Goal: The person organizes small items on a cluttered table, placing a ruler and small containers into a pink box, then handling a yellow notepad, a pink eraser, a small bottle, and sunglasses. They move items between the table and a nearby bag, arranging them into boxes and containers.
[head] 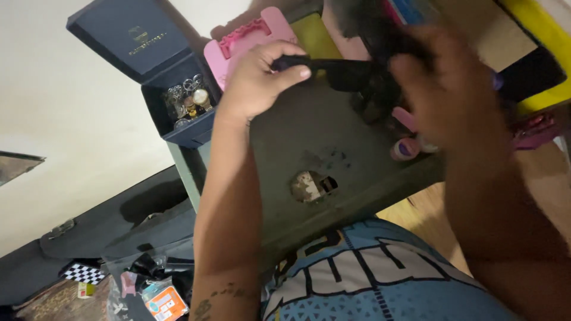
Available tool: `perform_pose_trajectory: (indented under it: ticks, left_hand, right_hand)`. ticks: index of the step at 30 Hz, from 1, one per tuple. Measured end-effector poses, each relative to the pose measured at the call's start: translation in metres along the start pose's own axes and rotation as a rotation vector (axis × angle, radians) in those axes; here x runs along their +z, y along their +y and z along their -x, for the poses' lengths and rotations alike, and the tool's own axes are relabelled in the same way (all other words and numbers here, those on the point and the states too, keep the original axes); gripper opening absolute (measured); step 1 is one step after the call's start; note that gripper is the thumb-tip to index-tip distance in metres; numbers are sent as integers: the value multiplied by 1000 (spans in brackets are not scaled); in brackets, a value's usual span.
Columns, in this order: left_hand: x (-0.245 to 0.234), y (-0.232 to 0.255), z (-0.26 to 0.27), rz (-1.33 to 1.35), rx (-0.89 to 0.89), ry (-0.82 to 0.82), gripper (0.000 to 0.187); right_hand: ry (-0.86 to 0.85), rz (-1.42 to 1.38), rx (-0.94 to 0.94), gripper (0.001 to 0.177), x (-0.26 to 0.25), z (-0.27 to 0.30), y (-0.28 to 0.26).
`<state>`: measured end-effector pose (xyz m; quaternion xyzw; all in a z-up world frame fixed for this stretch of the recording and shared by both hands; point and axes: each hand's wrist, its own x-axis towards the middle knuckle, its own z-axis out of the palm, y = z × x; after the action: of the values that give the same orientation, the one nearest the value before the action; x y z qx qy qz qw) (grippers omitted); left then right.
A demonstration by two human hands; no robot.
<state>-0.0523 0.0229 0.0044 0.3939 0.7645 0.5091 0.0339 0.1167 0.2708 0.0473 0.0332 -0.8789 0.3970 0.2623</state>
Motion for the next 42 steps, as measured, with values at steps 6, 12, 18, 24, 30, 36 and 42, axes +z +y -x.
perform_pose_trajectory:
  ticks: [6, 12, 18, 24, 30, 36, 42]
  left_hand:
    - [17, -15, 45, -200, -188, -47, 33]
    - [16, -54, 104, -369, -425, 109, 27]
    - [-10, -37, 146, -600, -705, 157, 36]
    - [-7, -72, 171, -656, -435, 461, 27]
    - [20, -69, 162, -629, -518, 681, 29]
    - [24, -61, 159, -550, -711, 742, 48]
    - [26, -59, 163, -704, -606, 560, 67]
  right_hand:
    - [-110, -70, 36, 27, -33, 47, 5]
    - [-436, 2, 303, 31, 24, 48, 10]
    - [-475, 301, -202, 26, 112, 20, 46]
    - [-410, 519, -297, 25, 164, -5, 94]
    - [-241, 569, -300, 28, 182, -16, 98]
    - [-100, 570, -443, 33, 186, -4, 119]
    - [-288, 376, -395, 35, 169, -1, 55]
